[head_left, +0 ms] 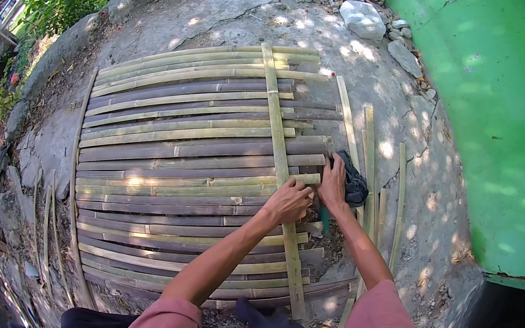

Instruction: The person arranges bamboo strips into a grid and secures them using small nails and a hammer.

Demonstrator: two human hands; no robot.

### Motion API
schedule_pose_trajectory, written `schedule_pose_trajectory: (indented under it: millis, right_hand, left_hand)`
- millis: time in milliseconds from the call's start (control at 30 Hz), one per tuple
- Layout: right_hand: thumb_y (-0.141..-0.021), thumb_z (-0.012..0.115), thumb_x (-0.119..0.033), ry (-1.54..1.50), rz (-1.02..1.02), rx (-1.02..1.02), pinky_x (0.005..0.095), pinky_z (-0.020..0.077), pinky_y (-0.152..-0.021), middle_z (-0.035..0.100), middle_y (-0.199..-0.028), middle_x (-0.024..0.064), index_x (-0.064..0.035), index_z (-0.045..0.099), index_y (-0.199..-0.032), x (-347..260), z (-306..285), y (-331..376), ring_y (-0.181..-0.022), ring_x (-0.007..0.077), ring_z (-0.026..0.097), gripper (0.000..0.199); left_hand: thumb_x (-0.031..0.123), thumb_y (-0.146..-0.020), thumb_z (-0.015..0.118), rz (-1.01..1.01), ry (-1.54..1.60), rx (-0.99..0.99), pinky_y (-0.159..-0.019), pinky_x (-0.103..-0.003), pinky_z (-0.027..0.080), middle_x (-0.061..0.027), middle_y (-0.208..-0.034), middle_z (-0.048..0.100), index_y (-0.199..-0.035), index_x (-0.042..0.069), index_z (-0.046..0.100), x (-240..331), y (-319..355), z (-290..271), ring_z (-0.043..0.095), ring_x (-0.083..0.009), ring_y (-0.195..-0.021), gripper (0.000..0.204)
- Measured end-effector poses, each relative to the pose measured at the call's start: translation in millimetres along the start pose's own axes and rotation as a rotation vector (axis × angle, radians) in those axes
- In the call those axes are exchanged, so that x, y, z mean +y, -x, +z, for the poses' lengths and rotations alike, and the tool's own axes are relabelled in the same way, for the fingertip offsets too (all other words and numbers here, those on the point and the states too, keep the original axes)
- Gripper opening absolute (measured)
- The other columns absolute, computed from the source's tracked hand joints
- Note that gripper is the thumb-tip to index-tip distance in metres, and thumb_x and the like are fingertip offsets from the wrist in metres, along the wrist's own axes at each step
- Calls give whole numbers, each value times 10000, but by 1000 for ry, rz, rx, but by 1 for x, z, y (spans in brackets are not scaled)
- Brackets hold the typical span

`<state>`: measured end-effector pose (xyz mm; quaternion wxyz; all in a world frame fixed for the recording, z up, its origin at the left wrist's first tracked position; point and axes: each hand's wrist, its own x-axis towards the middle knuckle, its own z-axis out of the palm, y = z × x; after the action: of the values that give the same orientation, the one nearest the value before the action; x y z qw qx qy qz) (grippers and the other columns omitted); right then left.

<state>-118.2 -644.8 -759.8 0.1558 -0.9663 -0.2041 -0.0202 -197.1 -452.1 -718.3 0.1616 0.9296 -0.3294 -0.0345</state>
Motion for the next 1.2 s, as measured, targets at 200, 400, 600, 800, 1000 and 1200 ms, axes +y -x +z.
schedule_pose_trajectory:
  millis: [200,400,600,800,1000,1200]
  right_hand:
    - [-734,937,-253,243,44,99,493,374,-990,514,-1199,129,-61,626,-1351,-5,-21,33,-1166,332,495,717]
    - [-794,916,-329,346,75,111,500,366,-996,535,-1154,109,-86,630,-1187,-37,-20,27,-1136,320,522,543]
    - [-909,771,-252,498,134,16,513,386,-987,684,-986,122,-77,655,-1086,-24,9,44,-1038,319,617,275]
    - [-986,654,-210,609,192,-111,533,421,-1059,798,-906,179,-67,682,-1063,4,9,26,-898,345,753,165]
    - [-931,679,-292,442,185,-395,561,586,-856,792,-1009,249,4,700,-1059,-38,-78,31,-945,428,777,323]
    - [-942,642,-275,482,298,-358,577,600,-834,779,-991,263,6,677,-1060,-78,-169,109,-928,453,769,307]
  left_hand:
    - [321,-873,742,-14,13,-43,-1024,-393,459,-37,-1145,641,-1077,159,794,4,-4,5,593,-222,-1138,266]
    - [228,-837,758,9,184,178,-1151,-474,433,-92,-1291,632,-1225,126,722,1,33,-10,580,-276,-1274,403]
    - [262,-876,758,-271,117,123,-1300,-563,281,-186,-1539,502,-1375,96,605,-9,140,-42,454,-376,-1476,548]
    - [552,-909,758,-450,81,95,-1328,-612,154,-211,-1756,235,-1629,131,410,0,209,-37,205,-382,-1642,903]
    - [727,-914,657,-559,17,42,-1335,-618,72,-135,-1818,105,-1732,252,241,-21,268,-12,81,-344,-1679,1033]
    - [821,-823,677,-579,11,40,-1324,-653,29,-92,-1830,51,-1750,302,150,-33,274,-1,34,-323,-1686,1186]
